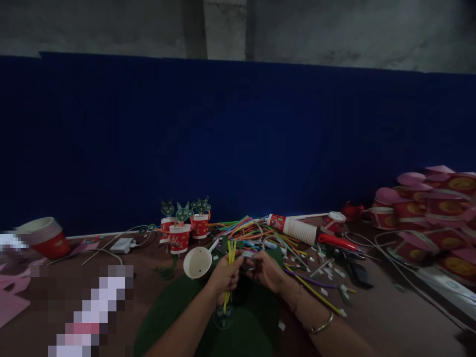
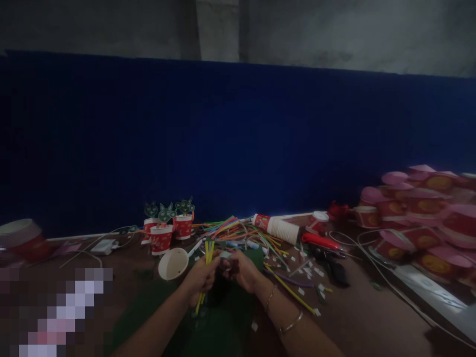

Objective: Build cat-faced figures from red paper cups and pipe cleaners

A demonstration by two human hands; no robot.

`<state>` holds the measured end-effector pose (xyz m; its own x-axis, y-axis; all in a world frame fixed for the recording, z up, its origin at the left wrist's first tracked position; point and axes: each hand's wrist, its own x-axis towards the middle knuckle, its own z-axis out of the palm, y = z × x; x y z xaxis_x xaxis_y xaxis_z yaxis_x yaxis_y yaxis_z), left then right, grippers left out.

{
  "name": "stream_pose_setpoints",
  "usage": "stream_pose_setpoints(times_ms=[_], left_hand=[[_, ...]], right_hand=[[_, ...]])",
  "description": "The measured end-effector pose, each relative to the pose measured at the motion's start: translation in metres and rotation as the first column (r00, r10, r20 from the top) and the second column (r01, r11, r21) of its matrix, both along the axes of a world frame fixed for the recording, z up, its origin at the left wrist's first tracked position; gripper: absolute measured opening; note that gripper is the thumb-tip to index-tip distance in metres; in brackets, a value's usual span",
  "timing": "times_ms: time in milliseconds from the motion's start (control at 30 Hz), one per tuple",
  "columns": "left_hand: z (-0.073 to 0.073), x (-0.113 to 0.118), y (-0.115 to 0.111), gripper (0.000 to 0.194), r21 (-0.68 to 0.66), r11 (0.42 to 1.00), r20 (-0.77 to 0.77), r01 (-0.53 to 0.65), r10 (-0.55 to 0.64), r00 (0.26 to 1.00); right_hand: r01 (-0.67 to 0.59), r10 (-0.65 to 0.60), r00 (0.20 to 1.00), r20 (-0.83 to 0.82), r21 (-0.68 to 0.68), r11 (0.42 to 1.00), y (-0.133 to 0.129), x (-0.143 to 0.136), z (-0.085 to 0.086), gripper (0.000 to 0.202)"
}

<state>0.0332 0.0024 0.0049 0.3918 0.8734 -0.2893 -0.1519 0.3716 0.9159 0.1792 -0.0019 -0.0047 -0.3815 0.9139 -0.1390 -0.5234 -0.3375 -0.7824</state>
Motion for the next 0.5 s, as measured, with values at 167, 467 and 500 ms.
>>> stream_pose_setpoints(times_ms=[167,467,500], left_hand=[[0.0015,0.0000,-0.0010,0.052,0.007,1.000,0.046,-0.018,0.018,0.999],[0.0008,0.0000,-0.0004,0.054,0.059,0.998,0.003,-0.019,0.019,1.000],[0.0005,0.0001,-0.0003,0.053,0.058,0.998,-0.022,-0.014,0.015,1.000]], right_hand=[[-0.030,0.034,0.998,-0.047,0.074,0.997,0.0000,-0.0005,-0.0007,0.011],[0.094,-0.105,0.985,0.138,0.084,0.992,0.0054,-0.0061,-0.0082,0.018],[0.087,-0.103,0.980,0.173,0.094,0.992,0.0054,-0.0071,-0.0089,0.019]])
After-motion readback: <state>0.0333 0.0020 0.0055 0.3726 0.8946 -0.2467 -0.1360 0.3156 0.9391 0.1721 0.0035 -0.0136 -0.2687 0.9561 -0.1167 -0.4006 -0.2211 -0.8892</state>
